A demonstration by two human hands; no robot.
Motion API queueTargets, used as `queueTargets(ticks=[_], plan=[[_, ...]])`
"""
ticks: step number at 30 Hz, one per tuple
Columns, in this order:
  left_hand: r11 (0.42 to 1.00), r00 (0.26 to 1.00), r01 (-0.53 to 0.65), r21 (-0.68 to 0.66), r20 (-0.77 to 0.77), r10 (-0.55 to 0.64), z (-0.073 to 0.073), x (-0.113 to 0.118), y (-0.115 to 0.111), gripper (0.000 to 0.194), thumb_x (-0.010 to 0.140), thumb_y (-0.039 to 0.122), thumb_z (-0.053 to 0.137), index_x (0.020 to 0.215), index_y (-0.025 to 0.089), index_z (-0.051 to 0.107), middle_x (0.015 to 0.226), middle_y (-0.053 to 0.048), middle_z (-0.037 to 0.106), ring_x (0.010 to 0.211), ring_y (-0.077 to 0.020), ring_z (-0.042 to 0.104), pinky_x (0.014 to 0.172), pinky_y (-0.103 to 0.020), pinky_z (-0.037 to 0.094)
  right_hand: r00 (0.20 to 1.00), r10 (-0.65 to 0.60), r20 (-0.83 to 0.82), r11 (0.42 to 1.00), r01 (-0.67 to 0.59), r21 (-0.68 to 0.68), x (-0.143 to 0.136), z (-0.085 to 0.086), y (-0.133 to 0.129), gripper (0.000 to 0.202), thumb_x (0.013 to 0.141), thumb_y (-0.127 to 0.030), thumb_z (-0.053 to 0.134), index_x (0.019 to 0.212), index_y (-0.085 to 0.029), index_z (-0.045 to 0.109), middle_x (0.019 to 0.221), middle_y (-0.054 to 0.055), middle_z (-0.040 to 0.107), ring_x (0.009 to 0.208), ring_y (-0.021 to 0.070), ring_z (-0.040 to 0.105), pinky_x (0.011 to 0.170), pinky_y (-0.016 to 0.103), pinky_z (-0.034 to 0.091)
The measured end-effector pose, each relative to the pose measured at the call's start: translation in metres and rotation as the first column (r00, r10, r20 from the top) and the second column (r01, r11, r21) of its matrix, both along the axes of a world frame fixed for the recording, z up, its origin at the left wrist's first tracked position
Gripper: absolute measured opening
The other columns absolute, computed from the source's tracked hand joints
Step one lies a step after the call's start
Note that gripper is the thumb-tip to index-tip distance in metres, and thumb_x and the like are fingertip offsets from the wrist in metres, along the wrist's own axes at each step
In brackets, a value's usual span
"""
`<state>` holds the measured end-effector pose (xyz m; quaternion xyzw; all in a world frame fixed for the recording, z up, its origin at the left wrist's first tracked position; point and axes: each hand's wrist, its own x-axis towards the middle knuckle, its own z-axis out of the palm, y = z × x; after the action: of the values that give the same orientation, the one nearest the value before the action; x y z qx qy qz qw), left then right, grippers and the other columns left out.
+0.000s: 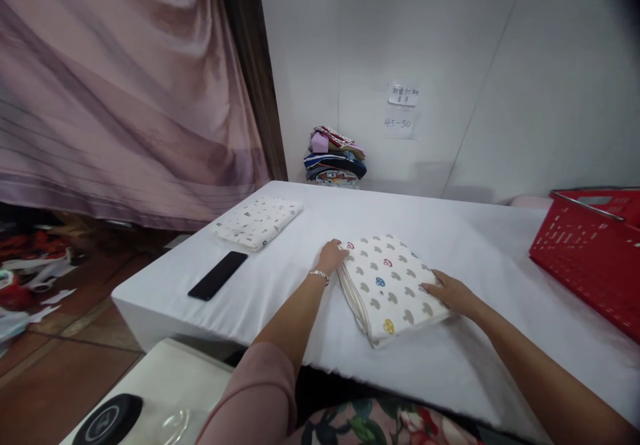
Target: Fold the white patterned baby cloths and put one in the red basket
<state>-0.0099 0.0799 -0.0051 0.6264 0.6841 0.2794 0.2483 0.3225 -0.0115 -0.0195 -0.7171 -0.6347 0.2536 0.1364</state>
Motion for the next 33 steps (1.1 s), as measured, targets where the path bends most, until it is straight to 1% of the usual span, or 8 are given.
queueTargets(ticks=[5,11,14,19,21,25,29,33], plan=[[0.994,0.998,0.067,0.083,0.009,-0.068,0.002,0.023,0.016,0.037,0.079,0.023,0.056,0.115,0.019,0.055,0.121,-0.008,0.055,0.104,-0.0162,0.057,0.090,-0.024,0.042,1.000,0.016,0.001,0.999,-0.016,-0.050,-0.007,0.003,-0.038,0.079,0.079,-0.066,0.045,0.140,-0.016,0.038,0.129,0.014,0.055,0.114,0.0314,0.054,0.093,0.041,0.042],[0.998,0.996,0.062,0.018,-0.059,-0.060,0.001,0.036,0.026,0.041,0.083,0.025,0.053,0.122,0.014,0.051,0.126,-0.015,0.052,0.111,-0.0236,0.054,0.094,-0.033,0.040,0.970,0.078,0.231,0.995,-0.060,-0.084,-0.021,0.017,-0.054,0.073,0.085,-0.061,0.037,0.138,-0.011,0.038,0.112,0.019,0.063,0.103,0.0342,0.059,0.084,0.045,0.045],[0.991,0.984,0.104,0.080,-0.156,-0.090,0.008,0.045,0.012,0.046,0.084,0.026,0.052,0.129,0.016,0.045,0.137,-0.015,0.044,0.126,-0.0257,0.041,0.103,-0.037,0.032,0.952,0.130,0.277,0.981,-0.164,0.102,-0.025,0.024,-0.040,0.066,0.086,-0.059,0.036,0.136,-0.017,0.041,0.132,0.015,0.050,0.120,0.0330,0.047,0.093,0.045,0.042],[0.915,0.862,0.378,0.144,-0.415,-0.291,0.002,0.063,-0.039,0.060,0.085,0.047,0.048,0.135,0.016,0.039,0.148,-0.014,0.031,0.138,-0.0283,0.022,0.112,-0.045,0.016,0.895,0.315,0.315,0.837,-0.418,0.354,-0.051,0.023,0.015,0.059,0.090,-0.050,0.034,0.139,-0.017,0.037,0.149,0.012,0.028,0.138,0.0267,0.023,0.109,0.044,0.027],[0.898,0.832,0.425,0.111,-0.440,-0.339,-0.007,0.064,-0.058,0.063,0.087,0.052,0.041,0.139,0.015,0.035,0.149,-0.013,0.029,0.140,-0.0279,0.019,0.113,-0.047,0.013,0.879,0.337,0.337,0.835,-0.444,0.324,-0.061,0.018,0.039,0.058,0.091,-0.048,0.034,0.140,-0.017,0.035,0.150,0.012,0.026,0.139,0.0267,0.018,0.110,0.048,0.023],[0.897,0.825,0.421,0.132,-0.468,-0.318,-0.018,0.061,-0.075,0.063,0.090,0.051,0.033,0.142,0.015,0.030,0.149,-0.011,0.030,0.140,-0.0259,0.018,0.115,-0.046,0.011,0.874,0.307,0.376,0.901,-0.394,0.181,-0.067,0.001,0.070,0.056,0.092,-0.049,0.031,0.140,-0.020,0.034,0.151,0.010,0.024,0.140,0.0259,0.016,0.108,0.054,0.022],[0.896,0.833,0.415,0.159,-0.461,-0.304,-0.017,0.061,-0.073,0.062,0.090,0.051,0.033,0.140,0.015,0.033,0.148,-0.011,0.032,0.140,-0.0255,0.019,0.114,-0.047,0.011,0.864,0.313,0.394,0.903,-0.399,0.160,-0.061,-0.009,0.076,0.058,0.092,-0.050,0.030,0.141,-0.020,0.032,0.152,0.008,0.021,0.140,0.0246,0.014,0.108,0.053,0.022],[0.912,0.848,0.397,0.100,-0.421,-0.322,-0.008,0.058,-0.079,0.059,0.089,0.050,0.035,0.137,0.015,0.038,0.149,-0.011,0.031,0.140,-0.0251,0.019,0.114,-0.047,0.012,0.851,0.314,0.422,0.906,-0.401,0.134,-0.061,-0.003,0.074,0.057,0.092,-0.050,0.028,0.140,-0.020,0.034,0.152,0.008,0.022,0.140,0.0254,0.015,0.108,0.054,0.021]])
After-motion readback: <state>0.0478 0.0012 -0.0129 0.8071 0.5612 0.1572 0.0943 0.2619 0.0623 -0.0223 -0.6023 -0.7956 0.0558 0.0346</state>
